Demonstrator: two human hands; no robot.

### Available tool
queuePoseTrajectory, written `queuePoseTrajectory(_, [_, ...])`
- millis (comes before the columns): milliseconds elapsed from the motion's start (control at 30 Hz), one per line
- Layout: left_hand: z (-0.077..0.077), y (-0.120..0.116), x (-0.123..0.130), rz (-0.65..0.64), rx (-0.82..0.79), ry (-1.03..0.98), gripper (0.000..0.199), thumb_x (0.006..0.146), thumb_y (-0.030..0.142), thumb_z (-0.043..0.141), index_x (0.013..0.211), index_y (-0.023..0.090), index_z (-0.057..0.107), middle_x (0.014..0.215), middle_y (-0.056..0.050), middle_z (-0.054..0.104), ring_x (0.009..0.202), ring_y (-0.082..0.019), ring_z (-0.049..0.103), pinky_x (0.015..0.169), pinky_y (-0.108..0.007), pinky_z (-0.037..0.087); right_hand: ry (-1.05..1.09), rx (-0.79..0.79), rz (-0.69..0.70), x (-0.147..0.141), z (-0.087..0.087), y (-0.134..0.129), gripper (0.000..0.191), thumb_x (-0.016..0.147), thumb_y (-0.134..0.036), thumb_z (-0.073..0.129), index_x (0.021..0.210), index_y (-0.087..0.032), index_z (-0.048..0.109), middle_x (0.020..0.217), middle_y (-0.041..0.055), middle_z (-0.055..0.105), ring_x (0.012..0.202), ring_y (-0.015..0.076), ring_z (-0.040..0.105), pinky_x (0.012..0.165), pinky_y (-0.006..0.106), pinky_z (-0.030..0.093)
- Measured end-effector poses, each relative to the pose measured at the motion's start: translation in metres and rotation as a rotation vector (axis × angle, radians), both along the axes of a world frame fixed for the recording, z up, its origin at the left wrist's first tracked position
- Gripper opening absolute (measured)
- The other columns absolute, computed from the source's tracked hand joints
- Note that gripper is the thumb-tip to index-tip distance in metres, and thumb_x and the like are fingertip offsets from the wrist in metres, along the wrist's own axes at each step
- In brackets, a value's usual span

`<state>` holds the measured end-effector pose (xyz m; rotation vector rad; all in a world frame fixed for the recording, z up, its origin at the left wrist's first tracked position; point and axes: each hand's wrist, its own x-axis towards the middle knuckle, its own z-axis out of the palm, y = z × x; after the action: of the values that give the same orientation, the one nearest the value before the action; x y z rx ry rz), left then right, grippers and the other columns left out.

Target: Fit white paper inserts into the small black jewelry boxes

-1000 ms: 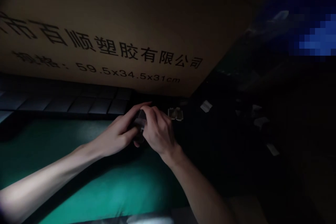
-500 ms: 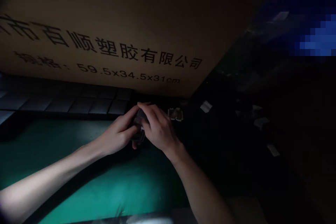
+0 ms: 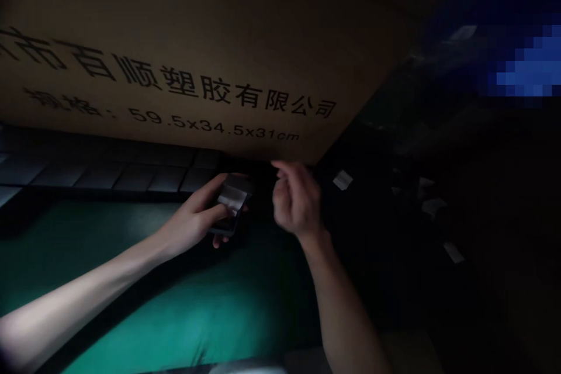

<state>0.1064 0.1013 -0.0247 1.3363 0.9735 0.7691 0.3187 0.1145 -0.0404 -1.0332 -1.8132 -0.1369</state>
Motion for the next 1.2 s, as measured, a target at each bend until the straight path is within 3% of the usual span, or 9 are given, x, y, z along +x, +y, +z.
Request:
queuePoseTrajectory(100, [-0.001, -0.001, 0.002, 0.004, -0.010, 0.016, 0.051, 0.086, 0.025, 0.056, 0.137, 0.022, 0.049, 0.098, -0.005, 0.069, 0.048, -0.013, 0.063, 0.036, -0.025, 0.051, -0.102, -0.200, -0.302, 0.026, -0.002, 0.011, 0.021, 0.097, -0.036, 0.050, 0.091, -0.021, 0.065, 0.068, 0.0013, 0.067, 0.062, 0.0172, 0.065, 0.061, 0.029, 0.048])
queuePoseTrajectory(200, [-0.007, -0.003, 0.004, -0.017, 0.021, 0.049, 0.047, 0.091, 0.030, 0.056, 0.137, 0.023, 0.049, 0.097, -0.004, 0.068, 0.049, -0.012, 0.062, 0.038, -0.025, 0.053, -0.255, -0.500, -0.357, 0.039, -0.006, 0.017, 0.022, 0.091, -0.042, 0.061, 0.088, -0.021, 0.066, 0.066, 0.0009, 0.067, 0.063, 0.0184, 0.066, 0.058, 0.028, 0.042])
queuePoseTrajectory(267, [-0.012, -0.003, 0.005, -0.031, 0.048, 0.074, 0.047, 0.094, 0.034, 0.056, 0.139, 0.024, 0.048, 0.096, -0.004, 0.068, 0.050, -0.013, 0.063, 0.039, -0.025, 0.054, -0.300, -0.635, -0.329, 0.041, -0.009, 0.018, 0.023, 0.088, -0.039, 0.065, 0.100, -0.020, 0.069, 0.075, 0.0024, 0.071, 0.071, 0.0204, 0.068, 0.061, 0.029, 0.043])
queuePoseTrajectory(400, [-0.018, -0.003, 0.007, -0.021, 0.044, 0.078, 0.055, 0.093, 0.046, 0.061, 0.142, 0.027, 0.046, 0.098, -0.005, 0.068, 0.059, -0.017, 0.068, 0.043, -0.027, 0.058, -0.246, -0.783, -0.196, 0.041, -0.013, 0.018, 0.040, 0.088, -0.027, 0.064, 0.128, -0.022, 0.067, 0.101, 0.0071, 0.075, 0.091, 0.0218, 0.070, 0.076, 0.033, 0.051])
queuePoseTrajectory(533, [-0.018, 0.000, 0.008, 0.034, -0.064, 0.002, 0.063, 0.093, 0.056, 0.059, 0.146, 0.026, 0.042, 0.118, -0.014, 0.068, 0.068, -0.019, 0.071, 0.050, -0.031, 0.062, -0.050, -0.845, 0.010, 0.041, -0.013, 0.017, 0.036, 0.094, -0.026, 0.058, 0.128, -0.026, 0.069, 0.109, 0.0059, 0.074, 0.094, 0.0190, 0.070, 0.084, 0.035, 0.054])
queuePoseTrajectory(667, [-0.021, 0.006, 0.008, 0.081, -0.208, -0.113, 0.076, 0.095, 0.061, 0.053, 0.157, 0.027, 0.028, 0.133, -0.021, 0.062, 0.073, -0.023, 0.072, 0.055, -0.038, 0.064, 0.282, -0.918, 0.350, 0.035, -0.003, 0.010, 0.044, 0.096, -0.034, 0.063, 0.139, -0.034, 0.060, 0.120, 0.0034, 0.071, 0.101, 0.0180, 0.069, 0.086, 0.033, 0.057])
queuePoseTrajectory(767, [-0.024, 0.009, 0.008, 0.124, -0.278, -0.221, 0.075, 0.095, 0.058, 0.054, 0.159, 0.027, 0.027, 0.144, -0.022, 0.055, 0.090, -0.029, 0.070, 0.058, -0.040, 0.065, 0.431, -0.912, 0.535, 0.029, 0.000, 0.006, 0.041, 0.088, -0.030, 0.074, 0.129, -0.036, 0.067, 0.133, 0.0012, 0.067, 0.117, 0.0198, 0.065, 0.098, 0.035, 0.055])
queuePoseTrajectory(967, [-0.025, 0.010, 0.006, 0.107, -0.291, -0.330, 0.064, 0.096, 0.053, 0.054, 0.151, 0.024, 0.038, 0.149, -0.018, 0.051, 0.109, -0.033, 0.064, 0.064, -0.040, 0.064, 0.578, -0.951, 0.706, 0.027, -0.013, 0.009, 0.030, 0.078, -0.024, 0.084, 0.105, -0.029, 0.072, 0.110, 0.0000, 0.072, 0.100, 0.0173, 0.068, 0.089, 0.031, 0.055])
queuePoseTrajectory(1200, [-0.026, 0.007, 0.002, 0.053, -0.057, -0.311, 0.050, 0.102, 0.056, 0.045, 0.143, 0.028, 0.049, 0.129, -0.010, 0.063, 0.099, -0.026, 0.063, 0.072, -0.036, 0.059, 0.474, -1.098, 0.866, 0.036, -0.006, 0.005, 0.031, 0.085, -0.023, 0.077, 0.115, -0.027, 0.070, 0.113, 0.0022, 0.070, 0.099, 0.0153, 0.067, 0.086, 0.029, 0.053])
